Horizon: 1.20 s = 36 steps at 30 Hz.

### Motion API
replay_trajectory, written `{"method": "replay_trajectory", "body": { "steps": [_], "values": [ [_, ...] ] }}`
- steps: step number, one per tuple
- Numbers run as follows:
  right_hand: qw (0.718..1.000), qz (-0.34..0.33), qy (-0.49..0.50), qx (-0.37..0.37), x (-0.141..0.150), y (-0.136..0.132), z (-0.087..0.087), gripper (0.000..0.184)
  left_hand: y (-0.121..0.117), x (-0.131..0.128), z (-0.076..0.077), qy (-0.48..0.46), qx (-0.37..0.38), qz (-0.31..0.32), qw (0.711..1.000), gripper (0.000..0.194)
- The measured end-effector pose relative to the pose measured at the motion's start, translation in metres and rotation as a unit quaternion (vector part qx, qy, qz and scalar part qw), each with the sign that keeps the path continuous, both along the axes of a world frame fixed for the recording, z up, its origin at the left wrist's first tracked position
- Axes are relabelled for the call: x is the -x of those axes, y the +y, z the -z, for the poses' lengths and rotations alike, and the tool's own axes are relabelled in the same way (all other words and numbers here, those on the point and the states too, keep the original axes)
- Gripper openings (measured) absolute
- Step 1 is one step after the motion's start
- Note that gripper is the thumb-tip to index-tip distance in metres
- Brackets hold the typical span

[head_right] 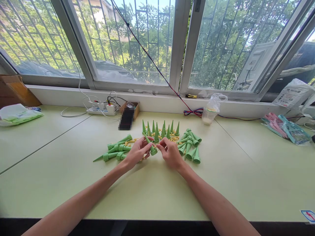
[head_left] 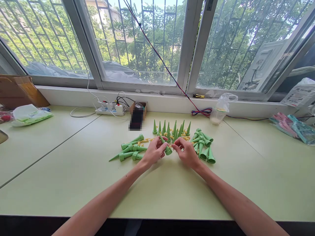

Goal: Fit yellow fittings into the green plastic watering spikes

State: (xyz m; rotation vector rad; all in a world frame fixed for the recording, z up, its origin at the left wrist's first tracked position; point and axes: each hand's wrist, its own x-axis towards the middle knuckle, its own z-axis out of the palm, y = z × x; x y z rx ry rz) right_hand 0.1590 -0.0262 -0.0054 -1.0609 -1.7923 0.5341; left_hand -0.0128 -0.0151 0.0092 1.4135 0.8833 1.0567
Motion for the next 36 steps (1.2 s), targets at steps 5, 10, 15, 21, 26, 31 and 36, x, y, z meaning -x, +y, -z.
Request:
{"method": "replay_trajectory", "body": {
  "steps": [5,10,15,21,26,31,36],
  "values": [
    [1.0,0.0,0.002,0.001,-0.0005,0.0002,0.0008,0.017,0.0002,-0.0005,0.0,-0.001,-0.001,0.004,1.0,0.025],
    [1.0,0.0,0.003,-0.001,-0.0003,0.0004,0.0017,0.018,0.0008,-0.0006,0.0009,-0.002,-0.003,0.007,1.0,0.026],
    [1.0,0.0,0.001,-0.002,-0.0002,0.0003,0.0015,0.018,0.0007,-0.0005,0.0007,-0.005,0.0,0.005,1.0,0.027],
    [1.0,0.003,-0.001,0.0,-0.0003,0.0,0.0008,0.022,0.0003,0.0001,0.0004,-0.007,-0.002,0.007,1.0,0.028],
    [1.0,0.003,-0.002,0.0,-0.0003,0.0001,0.0001,0.02,0.0001,0.0003,0.0002,0.0,-0.005,0.009,1.0,0.027],
    [1.0,0.0,0.002,0.002,-0.0004,0.0004,0.0014,0.019,-0.0001,0.0,-0.0004,0.001,-0.004,0.008,1.0,0.029],
    [1.0,0.005,-0.001,0.002,-0.0003,0.0,0.0012,0.022,-0.0009,-0.0002,-0.0015,-0.005,-0.005,0.01,1.0,0.029]
  ]
}}
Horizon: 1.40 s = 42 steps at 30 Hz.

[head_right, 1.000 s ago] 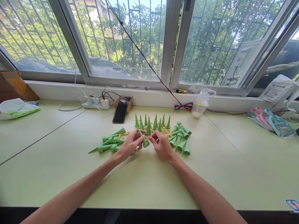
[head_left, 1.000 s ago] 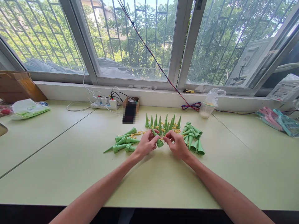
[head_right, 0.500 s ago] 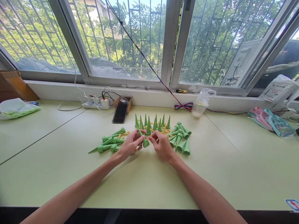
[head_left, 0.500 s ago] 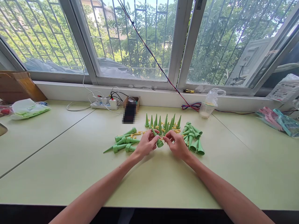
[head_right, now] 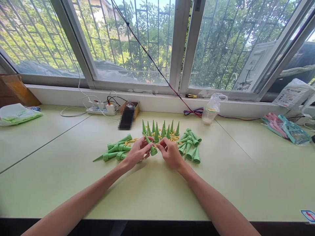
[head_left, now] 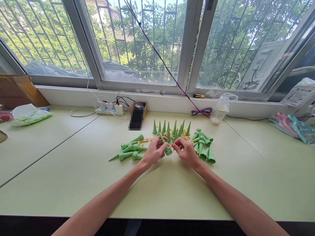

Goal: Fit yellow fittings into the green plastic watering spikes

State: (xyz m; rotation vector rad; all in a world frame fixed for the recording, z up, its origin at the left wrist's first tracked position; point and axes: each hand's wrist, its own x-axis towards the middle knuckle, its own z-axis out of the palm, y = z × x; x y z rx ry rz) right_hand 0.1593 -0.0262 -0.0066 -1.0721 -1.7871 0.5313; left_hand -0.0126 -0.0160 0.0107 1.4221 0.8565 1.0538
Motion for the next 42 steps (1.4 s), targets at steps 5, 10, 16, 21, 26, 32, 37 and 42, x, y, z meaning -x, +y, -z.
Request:
{"method": "replay_trajectory", "body": {
  "steps": [5,10,16,21,26,32,37,42],
  "values": [
    [1.0,-0.002,0.0,0.002,-0.0001,-0.0006,-0.0005,0.021,-0.0002,-0.0002,-0.0005,0.0,0.002,0.0,1.0,0.03],
    [1.0,-0.003,0.0,0.002,-0.0001,-0.0002,0.0002,0.021,0.0001,-0.0002,0.0001,-0.007,0.005,-0.001,1.0,0.03],
    [1.0,-0.003,-0.002,0.002,0.0003,-0.0008,-0.0007,0.021,0.0008,0.0001,0.002,-0.01,-0.003,0.001,1.0,0.029],
    [1.0,-0.003,0.0,0.003,0.0004,-0.0008,-0.0013,0.023,0.0012,0.0002,0.0034,-0.005,-0.009,-0.001,1.0,0.027],
    [1.0,-0.005,0.008,0.003,0.0002,-0.0001,-0.0007,0.023,0.0005,-0.0004,0.002,-0.013,-0.002,-0.003,1.0,0.028],
    [1.0,-0.005,0.007,0.008,0.0003,-0.0004,-0.0004,0.024,-0.0008,-0.0013,-0.0004,-0.017,0.003,-0.003,1.0,0.031],
    [1.0,0.0,0.002,0.005,0.0,-0.0002,0.0001,0.024,-0.0007,-0.0012,-0.0001,-0.018,-0.001,0.002,1.0,0.031],
    [1.0,0.003,-0.002,0.0,0.0001,0.0,-0.0003,0.025,-0.0007,-0.0009,0.001,-0.013,-0.009,0.006,1.0,0.029]
  ]
}}
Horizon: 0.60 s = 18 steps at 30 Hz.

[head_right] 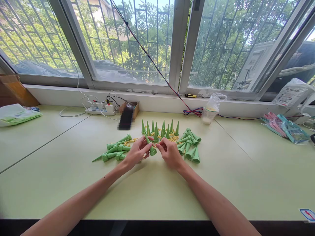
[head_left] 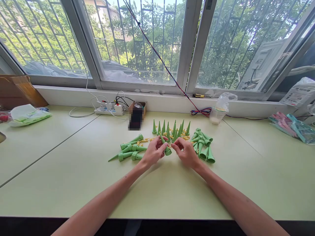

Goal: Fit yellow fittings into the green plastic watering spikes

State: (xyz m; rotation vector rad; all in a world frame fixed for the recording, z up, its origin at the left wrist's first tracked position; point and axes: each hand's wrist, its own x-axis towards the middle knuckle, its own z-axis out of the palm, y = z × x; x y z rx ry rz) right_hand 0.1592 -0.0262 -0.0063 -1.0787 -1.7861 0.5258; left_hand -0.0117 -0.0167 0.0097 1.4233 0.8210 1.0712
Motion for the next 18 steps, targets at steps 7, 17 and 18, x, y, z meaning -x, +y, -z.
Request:
{"method": "replay_trajectory", "body": {
  "steps": [7,17,18],
  "values": [
    [1.0,0.001,-0.003,-0.001,0.0007,0.0001,0.0005,0.025,0.0008,0.0001,0.0019,0.008,-0.002,-0.002,1.0,0.028],
    [1.0,-0.017,-0.013,-0.001,0.0002,-0.0025,-0.0018,0.021,-0.0003,-0.0003,-0.0011,0.02,-0.002,-0.016,1.0,0.027],
    [1.0,-0.018,-0.017,-0.002,0.0004,-0.0028,-0.0021,0.02,-0.0004,-0.0004,-0.0013,0.021,-0.003,-0.018,1.0,0.027]
  ]
}}
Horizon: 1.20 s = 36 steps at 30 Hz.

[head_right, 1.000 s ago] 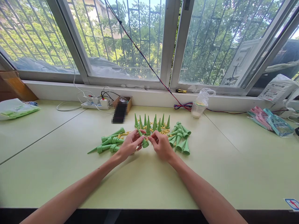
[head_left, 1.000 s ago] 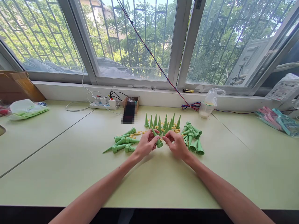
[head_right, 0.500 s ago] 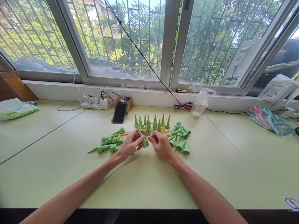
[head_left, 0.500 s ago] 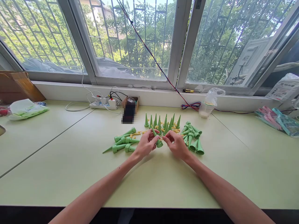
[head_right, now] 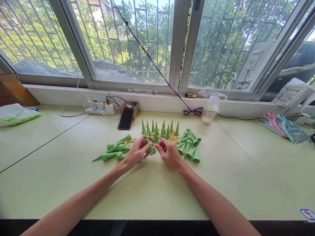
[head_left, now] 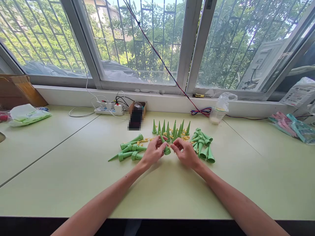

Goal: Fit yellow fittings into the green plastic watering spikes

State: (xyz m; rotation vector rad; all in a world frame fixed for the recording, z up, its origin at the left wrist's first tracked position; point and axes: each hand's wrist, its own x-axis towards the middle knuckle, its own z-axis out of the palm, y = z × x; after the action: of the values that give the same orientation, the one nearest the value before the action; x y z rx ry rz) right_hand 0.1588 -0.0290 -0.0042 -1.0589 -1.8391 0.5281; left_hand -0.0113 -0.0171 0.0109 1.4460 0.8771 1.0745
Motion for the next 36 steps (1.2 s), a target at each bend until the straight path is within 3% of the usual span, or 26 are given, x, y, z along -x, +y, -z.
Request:
{"method": "replay_trajectory", "body": {
  "steps": [36],
  "values": [
    [1.0,0.004,-0.018,-0.012,0.0002,0.0038,0.0047,0.026,0.0031,0.0034,0.0067,0.059,-0.072,-0.014,0.996,0.026]
  ]
}}
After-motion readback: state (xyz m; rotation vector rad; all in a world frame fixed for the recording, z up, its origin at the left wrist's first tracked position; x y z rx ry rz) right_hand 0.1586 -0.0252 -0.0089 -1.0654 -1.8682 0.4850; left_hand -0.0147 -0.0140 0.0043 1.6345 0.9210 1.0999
